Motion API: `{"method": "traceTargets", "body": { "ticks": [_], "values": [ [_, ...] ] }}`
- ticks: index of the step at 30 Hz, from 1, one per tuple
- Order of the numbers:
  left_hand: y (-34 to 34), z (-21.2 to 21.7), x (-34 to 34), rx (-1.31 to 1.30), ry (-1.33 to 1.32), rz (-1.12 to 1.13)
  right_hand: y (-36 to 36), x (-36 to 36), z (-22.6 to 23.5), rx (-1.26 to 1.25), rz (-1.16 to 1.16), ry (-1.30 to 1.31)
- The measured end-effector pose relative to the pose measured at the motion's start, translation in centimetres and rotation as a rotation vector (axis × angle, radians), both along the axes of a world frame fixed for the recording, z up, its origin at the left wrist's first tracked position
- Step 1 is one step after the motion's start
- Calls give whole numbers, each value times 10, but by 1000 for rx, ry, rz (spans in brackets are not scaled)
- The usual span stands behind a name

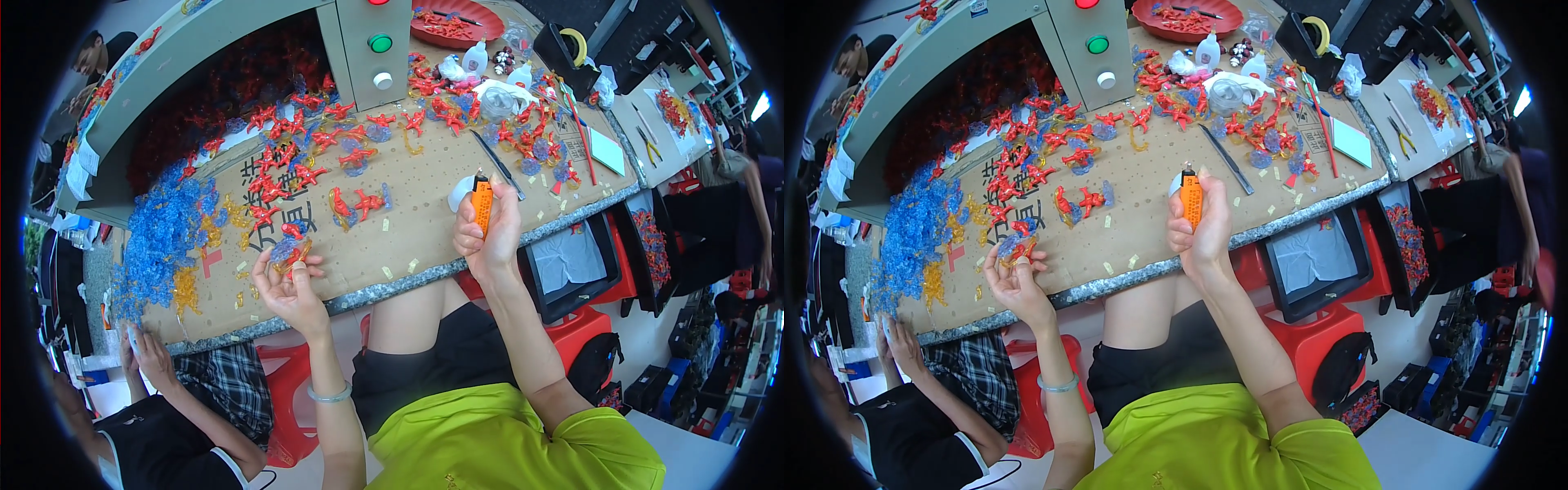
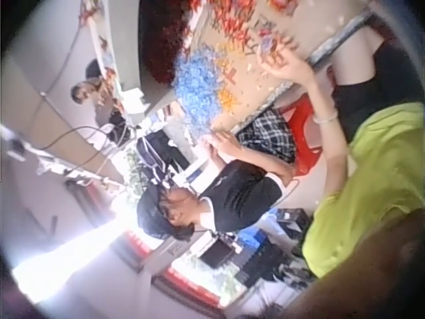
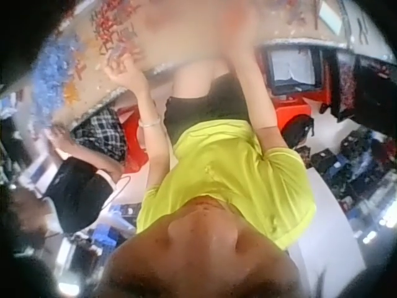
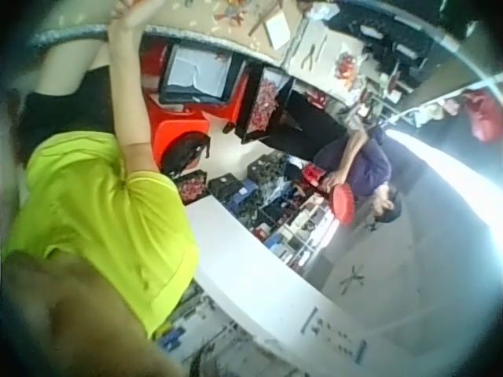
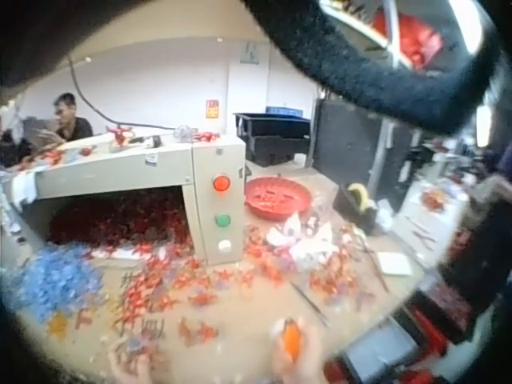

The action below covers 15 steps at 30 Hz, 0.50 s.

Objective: The person assembles plastic figurines using an adhesive bottle, then paints them with a paint brush.

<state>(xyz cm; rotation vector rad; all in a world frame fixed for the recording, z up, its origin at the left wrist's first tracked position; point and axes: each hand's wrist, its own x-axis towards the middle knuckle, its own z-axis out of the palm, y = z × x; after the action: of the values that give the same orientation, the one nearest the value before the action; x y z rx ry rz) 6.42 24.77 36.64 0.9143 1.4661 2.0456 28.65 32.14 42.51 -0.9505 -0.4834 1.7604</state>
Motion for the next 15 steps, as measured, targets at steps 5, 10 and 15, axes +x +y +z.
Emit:
{"method": "traceTargets", "body": {
  "ticks": [5, 10, 15],
  "values": [
    [-1, 2, 2, -3, 17, 4, -1, -1, -1, -26, 8, -1],
    [-1, 0, 1, -13, 28, 8, -1, -3, 0, -29, 11, -31],
    [-2, 1, 1, -5, 23, 9, -1, -3, 1, -23, 14, -17]
  ]
}}
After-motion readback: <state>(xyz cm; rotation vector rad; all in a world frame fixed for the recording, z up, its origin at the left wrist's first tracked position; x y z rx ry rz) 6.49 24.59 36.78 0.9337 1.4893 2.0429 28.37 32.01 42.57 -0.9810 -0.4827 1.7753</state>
